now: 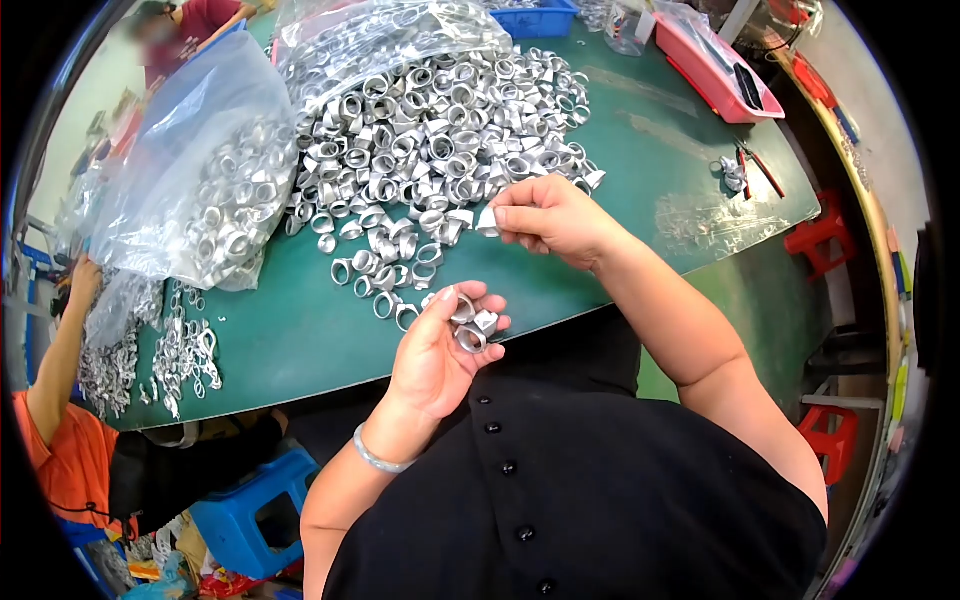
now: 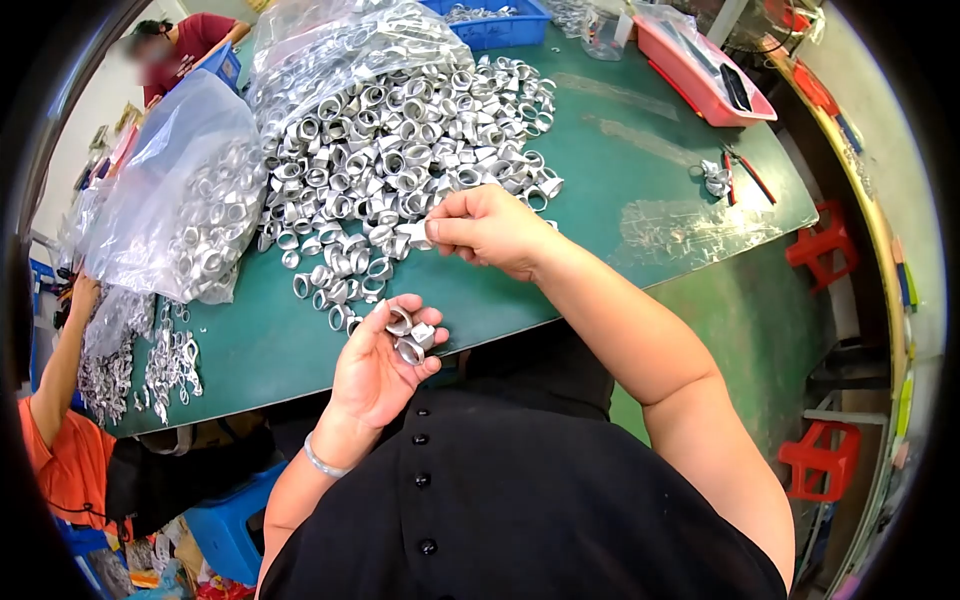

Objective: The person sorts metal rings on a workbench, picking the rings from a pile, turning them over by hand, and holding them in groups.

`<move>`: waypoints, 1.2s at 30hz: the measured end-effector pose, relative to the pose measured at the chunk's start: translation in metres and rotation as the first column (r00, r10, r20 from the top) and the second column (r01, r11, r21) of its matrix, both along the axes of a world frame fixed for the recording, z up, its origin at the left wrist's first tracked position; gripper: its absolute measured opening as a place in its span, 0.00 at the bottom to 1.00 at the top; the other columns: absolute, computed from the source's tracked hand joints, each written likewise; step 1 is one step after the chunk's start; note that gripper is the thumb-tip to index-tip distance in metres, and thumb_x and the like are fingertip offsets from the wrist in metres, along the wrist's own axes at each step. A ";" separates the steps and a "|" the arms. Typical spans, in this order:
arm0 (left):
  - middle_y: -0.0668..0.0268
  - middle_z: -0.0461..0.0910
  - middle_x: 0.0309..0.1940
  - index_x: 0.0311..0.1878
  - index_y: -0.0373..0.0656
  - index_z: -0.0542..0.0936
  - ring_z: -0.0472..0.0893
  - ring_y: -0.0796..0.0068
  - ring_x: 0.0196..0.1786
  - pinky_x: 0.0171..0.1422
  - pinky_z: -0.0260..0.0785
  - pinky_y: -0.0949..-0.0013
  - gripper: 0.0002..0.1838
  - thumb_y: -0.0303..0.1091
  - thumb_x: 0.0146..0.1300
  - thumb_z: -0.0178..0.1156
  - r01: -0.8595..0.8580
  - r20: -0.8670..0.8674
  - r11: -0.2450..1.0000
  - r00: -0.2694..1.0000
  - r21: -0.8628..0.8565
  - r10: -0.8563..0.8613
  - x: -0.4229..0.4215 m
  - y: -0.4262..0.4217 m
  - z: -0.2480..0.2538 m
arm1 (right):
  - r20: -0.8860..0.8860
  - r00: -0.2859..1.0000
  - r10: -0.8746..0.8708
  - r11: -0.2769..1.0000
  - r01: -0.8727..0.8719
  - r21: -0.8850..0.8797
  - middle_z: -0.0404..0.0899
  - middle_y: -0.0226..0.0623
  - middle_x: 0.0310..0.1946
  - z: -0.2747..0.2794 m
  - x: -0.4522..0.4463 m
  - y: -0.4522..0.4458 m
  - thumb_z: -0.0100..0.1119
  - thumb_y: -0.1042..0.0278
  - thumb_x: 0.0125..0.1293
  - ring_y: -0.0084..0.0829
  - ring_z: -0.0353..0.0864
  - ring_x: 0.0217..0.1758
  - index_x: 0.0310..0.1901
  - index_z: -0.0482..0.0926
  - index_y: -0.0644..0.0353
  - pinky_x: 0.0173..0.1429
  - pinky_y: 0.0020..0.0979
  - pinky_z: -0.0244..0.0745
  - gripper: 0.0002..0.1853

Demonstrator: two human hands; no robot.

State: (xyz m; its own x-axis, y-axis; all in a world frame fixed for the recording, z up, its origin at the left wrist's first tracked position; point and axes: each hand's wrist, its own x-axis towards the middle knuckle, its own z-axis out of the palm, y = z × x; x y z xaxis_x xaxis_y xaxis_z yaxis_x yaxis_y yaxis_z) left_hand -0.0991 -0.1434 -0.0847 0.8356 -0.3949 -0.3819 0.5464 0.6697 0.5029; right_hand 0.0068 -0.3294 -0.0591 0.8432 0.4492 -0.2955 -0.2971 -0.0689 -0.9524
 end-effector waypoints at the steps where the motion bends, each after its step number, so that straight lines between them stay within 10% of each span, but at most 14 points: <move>1: 0.62 0.77 0.41 0.46 0.44 0.72 0.78 0.68 0.43 0.39 0.71 0.67 0.15 0.44 0.68 0.46 0.002 0.000 1.000 1.000 0.004 -0.002 0.000 -0.001 0.000 | -0.039 0.999 0.017 0.993 -0.012 0.116 0.76 0.27 0.23 -0.004 -0.001 -0.004 0.57 0.67 0.62 0.13 0.68 0.22 0.39 0.79 0.62 0.22 0.14 0.59 0.08; 11: 0.61 0.76 0.43 0.50 0.42 0.71 0.77 0.67 0.45 0.42 0.73 0.64 0.19 0.46 0.68 0.45 0.023 0.008 0.999 1.000 -0.023 -0.023 -0.001 -0.003 0.001 | -0.075 0.992 0.099 0.912 -0.060 0.405 0.78 0.32 0.29 0.000 -0.022 -0.007 0.55 0.69 0.63 0.17 0.74 0.25 0.38 0.78 0.63 0.26 0.17 0.66 0.07; 15: 0.60 0.74 0.48 0.55 0.41 0.68 0.76 0.64 0.49 0.49 0.73 0.59 0.25 0.53 0.68 0.40 0.038 0.002 0.986 0.999 -0.161 -0.038 0.000 -0.009 0.008 | 0.316 0.938 0.141 0.986 -0.160 0.037 0.78 0.31 0.31 0.014 -0.047 0.010 0.54 0.74 0.61 0.17 0.76 0.31 0.39 0.78 0.63 0.35 0.21 0.71 0.06; 18: 0.59 0.71 0.50 0.58 0.42 0.65 0.74 0.59 0.52 0.54 0.71 0.55 0.29 0.57 0.67 0.36 -0.021 -0.060 0.957 0.998 -0.291 0.004 -0.001 -0.013 0.011 | 0.820 0.492 0.294 0.955 -0.194 -0.226 0.76 0.33 0.36 0.007 -0.054 0.029 0.56 0.80 0.53 0.27 0.76 0.43 0.40 0.77 0.62 0.45 0.29 0.72 0.11; 22: 0.58 0.73 0.47 0.54 0.44 0.67 0.77 0.60 0.48 0.48 0.74 0.60 0.25 0.54 0.68 0.40 -0.075 -0.090 0.904 0.995 -0.422 0.041 -0.002 -0.002 -0.008 | 0.662 0.695 0.281 0.924 -0.382 0.008 0.75 0.37 0.40 0.020 -0.046 0.032 0.57 0.80 0.50 0.30 0.75 0.45 0.43 0.75 0.62 0.50 0.30 0.71 0.15; 26: 0.57 0.76 0.42 0.48 0.44 0.70 0.78 0.63 0.40 0.34 0.73 0.68 0.17 0.46 0.67 0.47 -0.059 -0.073 0.955 0.997 -0.291 0.039 -0.002 0.002 -0.008 | 0.828 0.494 0.264 0.864 0.260 -0.430 0.75 0.40 0.32 -0.007 -0.003 0.031 0.57 0.74 0.52 0.37 0.76 0.37 0.37 0.77 0.62 0.42 0.33 0.71 0.09; 32: 0.56 0.75 0.42 0.46 0.45 0.72 0.77 0.60 0.38 0.30 0.72 0.69 0.10 0.37 0.65 0.50 -0.092 -0.096 0.966 0.993 -0.241 0.071 -0.005 0.007 -0.009 | 0.747 0.545 0.381 0.781 0.243 -0.576 0.72 0.38 0.27 -0.026 0.012 0.030 0.59 0.73 0.52 0.36 0.75 0.33 0.33 0.75 0.62 0.37 0.33 0.70 0.06; 35: 0.57 0.76 0.41 0.47 0.45 0.71 0.77 0.63 0.38 0.31 0.70 0.71 0.10 0.35 0.64 0.51 -0.089 -0.084 0.977 0.994 -0.192 0.074 -0.006 0.009 -0.008 | 0.681 0.695 0.229 0.905 0.106 -0.412 0.75 0.36 0.29 -0.023 0.016 0.020 0.61 0.70 0.52 0.35 0.76 0.33 0.32 0.77 0.62 0.38 0.31 0.71 0.08; 36: 0.58 0.76 0.41 0.47 0.44 0.70 0.77 0.64 0.38 0.31 0.70 0.71 0.10 0.35 0.64 0.51 -0.084 -0.078 0.981 0.994 -0.176 0.071 -0.006 0.009 -0.007 | 0.320 0.940 0.116 0.979 -0.053 -0.198 0.76 0.31 0.29 -0.013 0.014 0.017 0.63 0.70 0.54 0.26 0.75 0.30 0.32 0.77 0.61 0.36 0.24 0.70 0.07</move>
State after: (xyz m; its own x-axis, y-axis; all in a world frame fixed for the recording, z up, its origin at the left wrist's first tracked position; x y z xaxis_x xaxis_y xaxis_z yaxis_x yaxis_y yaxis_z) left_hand -0.1052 -0.1349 -0.0919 0.8394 -0.3972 -0.3709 0.5195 0.7869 0.3330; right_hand 0.0205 -0.3119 -0.0725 0.8684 0.4872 -0.0926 0.0447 -0.2629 -0.9638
